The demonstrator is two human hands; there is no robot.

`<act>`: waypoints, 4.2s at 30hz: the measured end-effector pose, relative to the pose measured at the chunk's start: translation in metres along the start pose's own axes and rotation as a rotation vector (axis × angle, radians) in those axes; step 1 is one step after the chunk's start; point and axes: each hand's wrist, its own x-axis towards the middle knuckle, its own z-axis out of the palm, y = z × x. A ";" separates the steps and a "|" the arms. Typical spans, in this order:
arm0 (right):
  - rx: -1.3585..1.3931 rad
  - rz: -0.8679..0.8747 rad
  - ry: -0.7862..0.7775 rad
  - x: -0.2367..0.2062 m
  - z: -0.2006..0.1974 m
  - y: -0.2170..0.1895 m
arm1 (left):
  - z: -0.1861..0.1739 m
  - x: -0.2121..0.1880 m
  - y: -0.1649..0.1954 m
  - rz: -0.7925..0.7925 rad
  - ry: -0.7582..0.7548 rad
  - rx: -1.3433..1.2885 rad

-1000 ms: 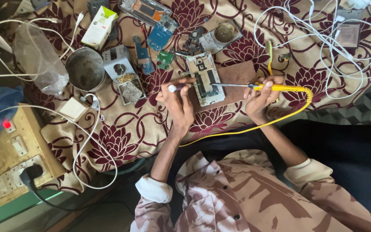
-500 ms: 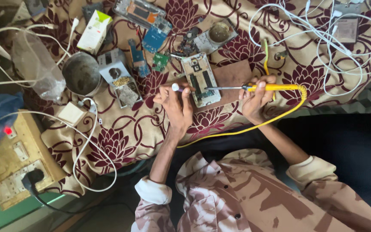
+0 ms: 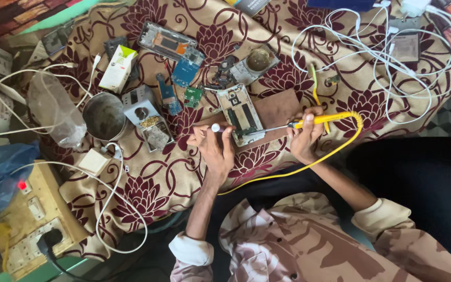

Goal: The person uses a soldering iron and solder wire to solder components on a disassembled electronic device's circuit board. The person holds the device steady with one hand while applying heat and solder with the other.

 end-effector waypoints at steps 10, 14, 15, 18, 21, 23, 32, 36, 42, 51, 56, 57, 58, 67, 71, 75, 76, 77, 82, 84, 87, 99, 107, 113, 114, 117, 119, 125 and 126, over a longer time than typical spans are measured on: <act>0.019 -0.027 -0.096 0.002 0.010 -0.012 | 0.000 0.000 0.000 0.192 0.083 0.245; -0.019 -0.001 -0.048 0.000 0.010 -0.011 | 0.000 -0.005 -0.005 0.158 0.073 0.305; -0.016 -0.017 -0.066 0.000 0.010 -0.011 | 0.000 -0.006 -0.006 0.164 0.071 0.285; -0.029 -0.026 -0.067 0.001 0.010 -0.011 | 0.001 -0.005 -0.006 -0.035 0.015 0.117; -0.054 -0.019 -0.091 0.000 0.010 -0.013 | 0.000 -0.003 -0.003 -0.277 -0.053 -0.070; -0.062 -0.028 -0.104 0.000 0.010 -0.013 | 0.000 -0.002 -0.001 0.080 0.022 0.059; -0.055 -0.077 -0.098 0.000 0.007 -0.008 | 0.002 -0.007 -0.016 0.189 0.064 0.260; -0.096 -0.081 -0.130 0.000 0.007 -0.011 | 0.003 -0.007 -0.020 0.117 0.035 0.203; -0.112 -0.038 -0.114 -0.003 0.010 -0.018 | 0.004 -0.005 -0.014 0.146 0.093 0.244; -0.116 -0.056 -0.142 -0.001 0.012 -0.020 | 0.000 -0.004 -0.008 0.139 0.081 0.264; -0.145 -0.095 -0.121 0.000 0.013 -0.018 | 0.002 -0.004 -0.010 0.148 0.082 0.207; -0.149 -0.110 -0.126 -0.001 0.013 -0.019 | 0.003 -0.004 -0.010 0.142 0.087 0.231; -0.154 -0.125 -0.132 -0.001 0.013 -0.019 | 0.004 -0.003 -0.011 0.136 0.094 0.253; -0.307 -0.123 -0.180 -0.006 0.006 -0.022 | 0.000 -0.005 -0.008 0.172 0.094 0.240; -0.333 -0.181 -0.149 -0.007 0.005 -0.018 | -0.003 -0.005 -0.008 0.150 0.078 0.176; -0.473 -0.252 -0.211 -0.002 0.006 -0.027 | -0.005 -0.002 -0.006 0.147 0.056 0.154; -0.551 -0.294 -0.249 -0.003 0.006 -0.032 | -0.005 -0.001 -0.004 0.166 0.078 0.198; -0.613 -0.330 -0.257 -0.003 0.008 -0.037 | -0.006 0.001 -0.003 0.188 0.103 0.241; -0.780 -0.495 -0.341 -0.002 0.022 -0.057 | -0.010 0.001 0.002 0.185 0.103 0.211; -0.813 -0.450 -0.403 -0.002 0.025 -0.062 | -0.011 0.000 0.001 0.182 0.099 0.184; -0.776 -0.508 -0.499 -0.005 0.029 -0.064 | -0.012 -0.001 -0.003 0.171 0.077 0.145; -0.629 -0.442 -0.462 -0.010 0.021 -0.057 | -0.006 -0.005 -0.011 0.054 0.046 -0.014; -0.219 -0.231 0.063 0.058 0.037 -0.036 | -0.014 0.003 0.005 0.228 0.113 0.140; -0.458 -0.210 -0.007 0.111 0.057 -0.031 | -0.015 0.004 0.012 -0.050 -0.026 0.048; -0.501 -0.226 -0.032 0.108 0.059 -0.032 | -0.016 0.003 0.011 0.048 0.025 0.124; -0.823 -0.484 -0.084 0.114 0.068 -0.038 | -0.016 0.002 0.008 0.231 0.115 0.217; -0.918 -0.529 -0.110 0.118 0.074 -0.040 | -0.017 0.003 0.005 0.192 0.068 0.108; -0.896 -0.414 -0.233 0.127 0.082 -0.046 | -0.016 0.005 0.004 0.189 0.097 0.170; -0.943 -0.440 -0.223 0.127 0.081 -0.048 | -0.017 0.004 0.005 0.169 0.084 0.162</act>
